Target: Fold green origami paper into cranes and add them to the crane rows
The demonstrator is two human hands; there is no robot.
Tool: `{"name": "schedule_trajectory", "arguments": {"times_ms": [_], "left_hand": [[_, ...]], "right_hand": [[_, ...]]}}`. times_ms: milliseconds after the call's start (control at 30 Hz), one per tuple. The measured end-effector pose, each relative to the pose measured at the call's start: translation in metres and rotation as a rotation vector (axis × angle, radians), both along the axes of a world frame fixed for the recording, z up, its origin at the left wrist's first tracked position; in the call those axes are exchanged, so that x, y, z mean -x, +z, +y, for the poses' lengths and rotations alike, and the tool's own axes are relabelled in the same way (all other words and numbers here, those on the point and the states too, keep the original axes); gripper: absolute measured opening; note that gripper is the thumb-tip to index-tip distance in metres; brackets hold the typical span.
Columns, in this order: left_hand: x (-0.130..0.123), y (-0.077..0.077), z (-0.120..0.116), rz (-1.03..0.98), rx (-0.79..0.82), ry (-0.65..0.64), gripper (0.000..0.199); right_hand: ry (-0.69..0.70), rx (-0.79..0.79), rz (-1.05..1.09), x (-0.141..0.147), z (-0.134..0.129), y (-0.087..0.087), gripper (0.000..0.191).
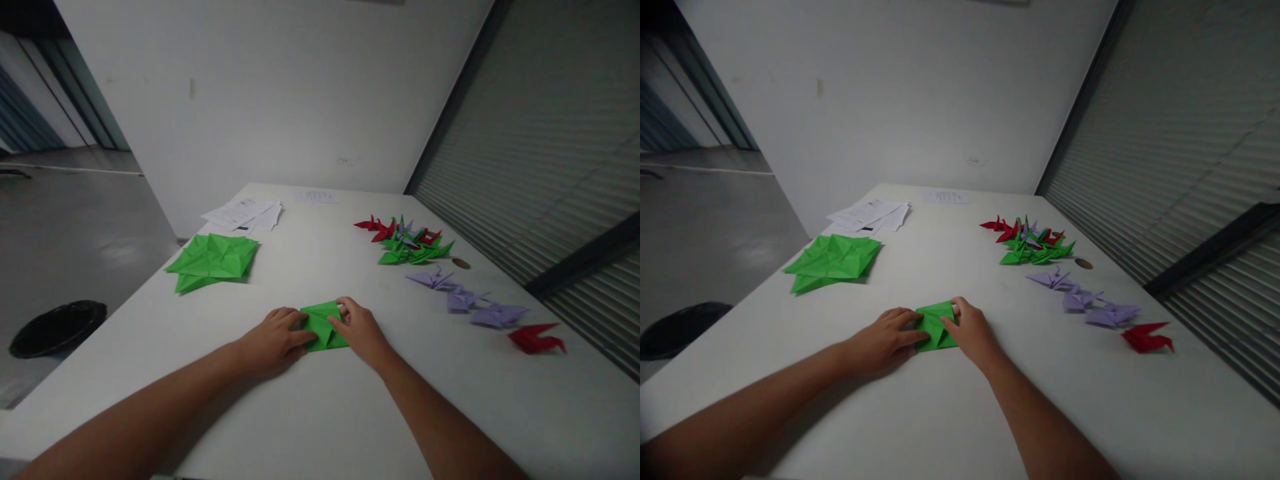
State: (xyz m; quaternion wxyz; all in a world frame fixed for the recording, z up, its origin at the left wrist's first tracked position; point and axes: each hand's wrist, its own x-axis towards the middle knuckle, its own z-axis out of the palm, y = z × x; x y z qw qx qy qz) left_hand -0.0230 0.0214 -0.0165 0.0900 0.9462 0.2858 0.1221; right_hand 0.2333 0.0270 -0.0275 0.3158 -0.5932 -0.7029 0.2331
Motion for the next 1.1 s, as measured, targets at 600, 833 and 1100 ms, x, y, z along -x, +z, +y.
{"name": "schedule_trajectory", "arguments": {"times_ms": [600, 833, 1100], "left_hand": [[-0.001, 0.009, 0.001, 0.018, 0.02, -0.053, 0.043], [0.002, 0.006, 0.002, -0.013, 0.039, -0.033, 0.043], [0.003, 0.004, 0.001, -0.006, 0.043, -0.024, 0.044]], "right_hand": [[0.197, -0.195, -0.028, -0.005, -0.001, 0.008, 0.02], [0.409, -0.223, -0.25, -0.016, 0.0, 0.01, 0.025], [0.531, -0.236, -0.37, -0.019, -0.001, 0.013, 0.028]]}}
